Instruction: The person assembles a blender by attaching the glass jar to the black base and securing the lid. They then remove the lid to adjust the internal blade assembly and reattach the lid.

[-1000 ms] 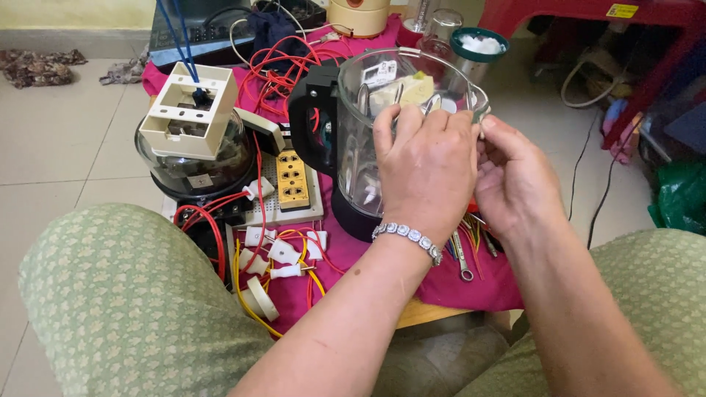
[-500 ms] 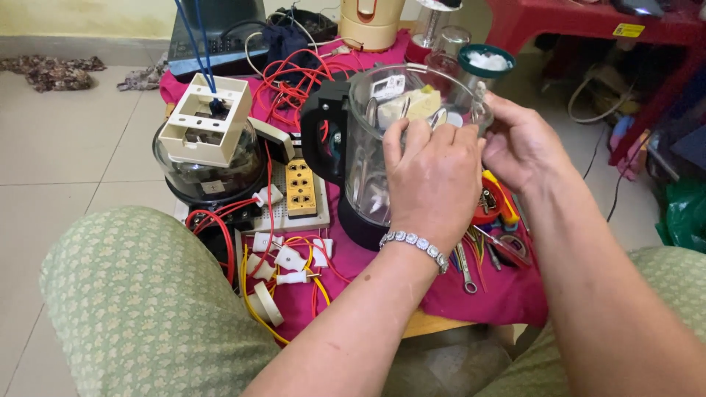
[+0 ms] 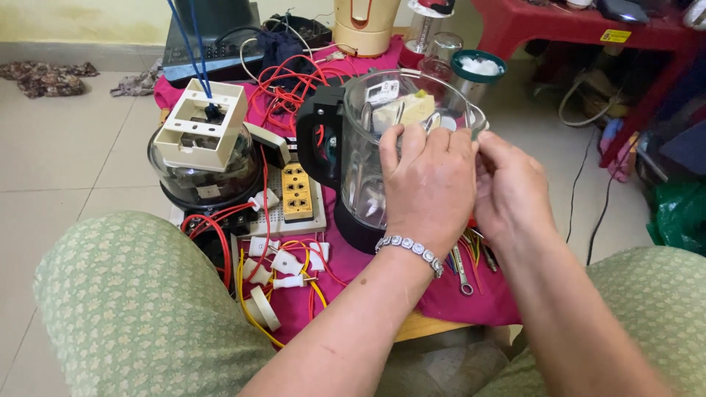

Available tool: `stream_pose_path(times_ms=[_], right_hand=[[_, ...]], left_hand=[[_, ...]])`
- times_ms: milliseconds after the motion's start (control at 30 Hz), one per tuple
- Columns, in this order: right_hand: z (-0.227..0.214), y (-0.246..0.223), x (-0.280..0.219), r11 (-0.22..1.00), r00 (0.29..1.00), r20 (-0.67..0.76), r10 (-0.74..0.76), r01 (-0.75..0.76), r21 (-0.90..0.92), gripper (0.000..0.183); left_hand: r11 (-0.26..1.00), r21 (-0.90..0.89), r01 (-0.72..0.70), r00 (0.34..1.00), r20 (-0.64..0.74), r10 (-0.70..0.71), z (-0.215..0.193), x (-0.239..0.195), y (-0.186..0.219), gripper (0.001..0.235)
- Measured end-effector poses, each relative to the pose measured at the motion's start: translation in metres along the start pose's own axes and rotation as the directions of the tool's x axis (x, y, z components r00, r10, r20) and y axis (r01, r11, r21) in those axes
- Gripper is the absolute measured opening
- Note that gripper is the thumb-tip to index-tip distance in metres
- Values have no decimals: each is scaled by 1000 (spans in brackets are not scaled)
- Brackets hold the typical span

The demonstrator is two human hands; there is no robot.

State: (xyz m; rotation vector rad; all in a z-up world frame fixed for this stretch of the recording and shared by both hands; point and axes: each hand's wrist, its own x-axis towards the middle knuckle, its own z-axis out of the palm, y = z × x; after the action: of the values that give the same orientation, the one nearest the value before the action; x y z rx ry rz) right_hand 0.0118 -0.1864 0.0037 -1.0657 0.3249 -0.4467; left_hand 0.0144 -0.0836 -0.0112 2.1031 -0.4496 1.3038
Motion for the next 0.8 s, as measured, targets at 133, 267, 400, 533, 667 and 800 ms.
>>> stream_pose_path(times_ms=[133,267,400,533,667,800], right_hand=[[2,6,-7,986,992,-21,-121,118,-117,14],[6,9,-18,903,952,-83,-294,248,-351,11],[9,13,-7,927,953,-124,-278,232,-294,11],[6,12,12,979,980,-112,-167,152,-134,16],[12,10,26,996,994,-74,-84,82,-36,8],[9,13,15,984,987,-71,-142,132,-123,5]], left_hand=[[1000,-12,-3,1000,-1,3,-1,1,1,22],[1000,-15,-3,1000,-11,3,0,1,2,22],[999,-40,13,1000,-22,-14,-2,2,2,20],[998,-58,32,999,-2,-32,-4,2,3,24],[999,-34,34,999,23,-33,-6,3,3,23],[999,-20,29,999,26,-29,-5,3,3,22]])
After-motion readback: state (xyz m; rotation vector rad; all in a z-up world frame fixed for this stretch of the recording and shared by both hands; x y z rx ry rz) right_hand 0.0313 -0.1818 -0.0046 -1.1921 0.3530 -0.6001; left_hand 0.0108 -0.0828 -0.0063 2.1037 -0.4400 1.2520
